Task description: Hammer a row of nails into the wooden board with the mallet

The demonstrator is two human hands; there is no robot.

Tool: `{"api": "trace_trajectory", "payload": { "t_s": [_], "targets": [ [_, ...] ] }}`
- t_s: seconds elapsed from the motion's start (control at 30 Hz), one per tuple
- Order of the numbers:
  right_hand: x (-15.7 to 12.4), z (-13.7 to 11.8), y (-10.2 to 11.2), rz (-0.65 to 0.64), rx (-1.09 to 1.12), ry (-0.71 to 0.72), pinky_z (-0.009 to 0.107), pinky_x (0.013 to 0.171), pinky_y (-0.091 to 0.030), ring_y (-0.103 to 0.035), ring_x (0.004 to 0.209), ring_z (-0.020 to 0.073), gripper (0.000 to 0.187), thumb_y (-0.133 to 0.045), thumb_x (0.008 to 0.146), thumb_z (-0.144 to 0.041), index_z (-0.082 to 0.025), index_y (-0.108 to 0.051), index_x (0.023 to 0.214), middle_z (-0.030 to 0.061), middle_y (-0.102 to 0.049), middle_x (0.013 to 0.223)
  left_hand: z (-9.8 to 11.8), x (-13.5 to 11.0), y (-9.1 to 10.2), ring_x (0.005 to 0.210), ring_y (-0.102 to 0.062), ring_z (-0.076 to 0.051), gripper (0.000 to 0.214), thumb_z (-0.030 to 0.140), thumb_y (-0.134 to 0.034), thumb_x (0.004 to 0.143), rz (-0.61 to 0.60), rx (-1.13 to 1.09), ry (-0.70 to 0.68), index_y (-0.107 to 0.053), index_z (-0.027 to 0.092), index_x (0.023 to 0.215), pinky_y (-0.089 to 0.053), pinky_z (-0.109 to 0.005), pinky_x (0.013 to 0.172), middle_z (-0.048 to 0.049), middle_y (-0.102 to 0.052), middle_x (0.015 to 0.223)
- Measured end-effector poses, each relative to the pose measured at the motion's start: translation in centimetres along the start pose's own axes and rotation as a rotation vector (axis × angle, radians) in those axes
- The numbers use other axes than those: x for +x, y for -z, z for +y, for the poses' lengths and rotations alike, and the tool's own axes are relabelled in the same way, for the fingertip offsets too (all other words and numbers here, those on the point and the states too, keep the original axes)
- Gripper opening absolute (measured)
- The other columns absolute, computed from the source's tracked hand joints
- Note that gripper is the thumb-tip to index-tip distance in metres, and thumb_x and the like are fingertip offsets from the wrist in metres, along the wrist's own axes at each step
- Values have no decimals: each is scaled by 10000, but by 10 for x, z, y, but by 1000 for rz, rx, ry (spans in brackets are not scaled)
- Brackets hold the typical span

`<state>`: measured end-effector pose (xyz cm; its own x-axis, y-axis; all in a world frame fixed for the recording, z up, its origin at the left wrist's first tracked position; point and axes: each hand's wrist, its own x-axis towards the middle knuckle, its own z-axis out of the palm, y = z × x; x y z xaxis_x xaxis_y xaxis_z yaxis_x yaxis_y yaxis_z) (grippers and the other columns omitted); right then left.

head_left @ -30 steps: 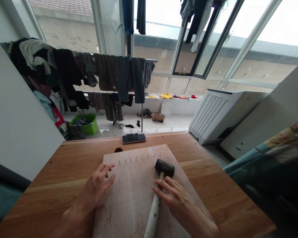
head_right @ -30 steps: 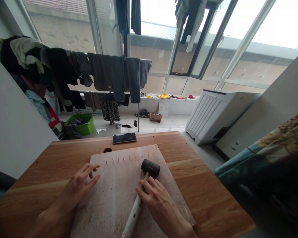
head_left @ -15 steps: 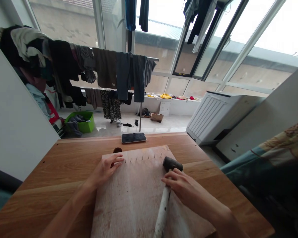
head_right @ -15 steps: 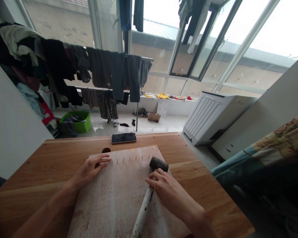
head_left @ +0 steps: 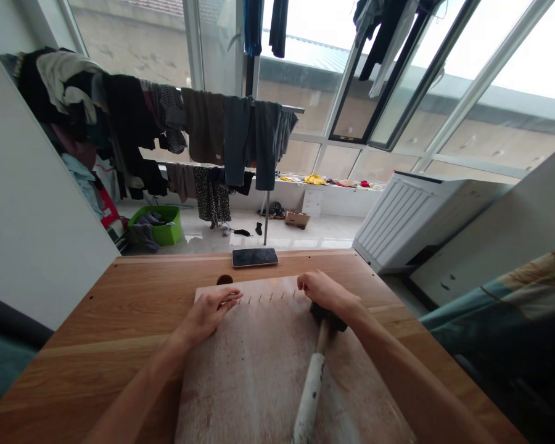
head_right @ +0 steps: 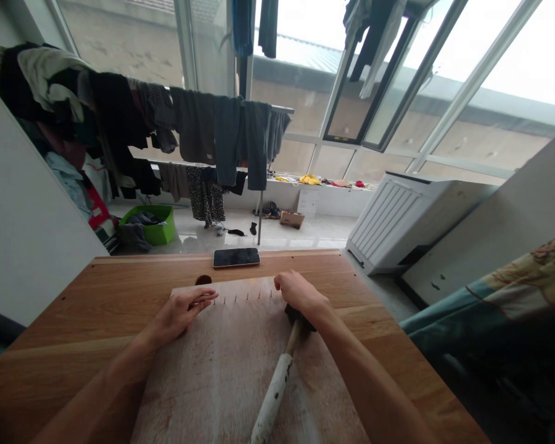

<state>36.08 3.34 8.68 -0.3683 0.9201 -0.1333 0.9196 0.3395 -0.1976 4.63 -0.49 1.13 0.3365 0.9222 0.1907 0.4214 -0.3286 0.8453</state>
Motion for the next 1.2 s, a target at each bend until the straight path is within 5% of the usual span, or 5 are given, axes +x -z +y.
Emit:
{"api": "trace_trajectory", "payload": {
  "t_s": [0.43,0.63,0.8,0.97,1.2],
  "targets": [
    [5,-23,-9,-42,-7,40,242,708,-422,-693,809,186,186,-608,865,-113,-188,-776,836,84,-768,865,10,17,-23,1061,-729,-247,344,406,-540,948,-17,83,-38,-719,199,1158,-563,-328,936,-73,-767,1154],
    [6,-35,-9,11,38,68,237,700,-429,-699,844,186,236,-630,875,-139,-218,-763,1052,63,-783,920,24,23,-30,980,-746,-262,358,427,-503,972,-29,188,-28,-752,201,1094,-562,-328,869,-89,-789,1063],
    [2,-47,-7,30,72,125,237,706,-441,-693,811,181,213,-604,874,-85,-201,-782,849,75,-780,886,27,27,-38,1032,-733,-252,339,431,-543,954,27,74,-47,-731,211,1132,-556,-330,912,-72,-778,1116],
    [7,-56,-9,97,131,188,235,748,-450,-684,845,180,210,-602,886,-76,-189,-779,889,80,-776,922,29,35,-52,920,-750,-234,249,357,-558,949,-11,180,-26,-754,250,1060,-551,-299,842,-50,-802,992],
    [5,-67,-15,158,213,265,222,716,-434,-650,773,147,200,-594,888,-54,-155,-766,898,61,-740,876,36,27,-46,900,-751,-246,304,403,-529,968,4,133,-27,-734,214,1088,-541,-284,771,-78,-796,1000]
  ]
}}
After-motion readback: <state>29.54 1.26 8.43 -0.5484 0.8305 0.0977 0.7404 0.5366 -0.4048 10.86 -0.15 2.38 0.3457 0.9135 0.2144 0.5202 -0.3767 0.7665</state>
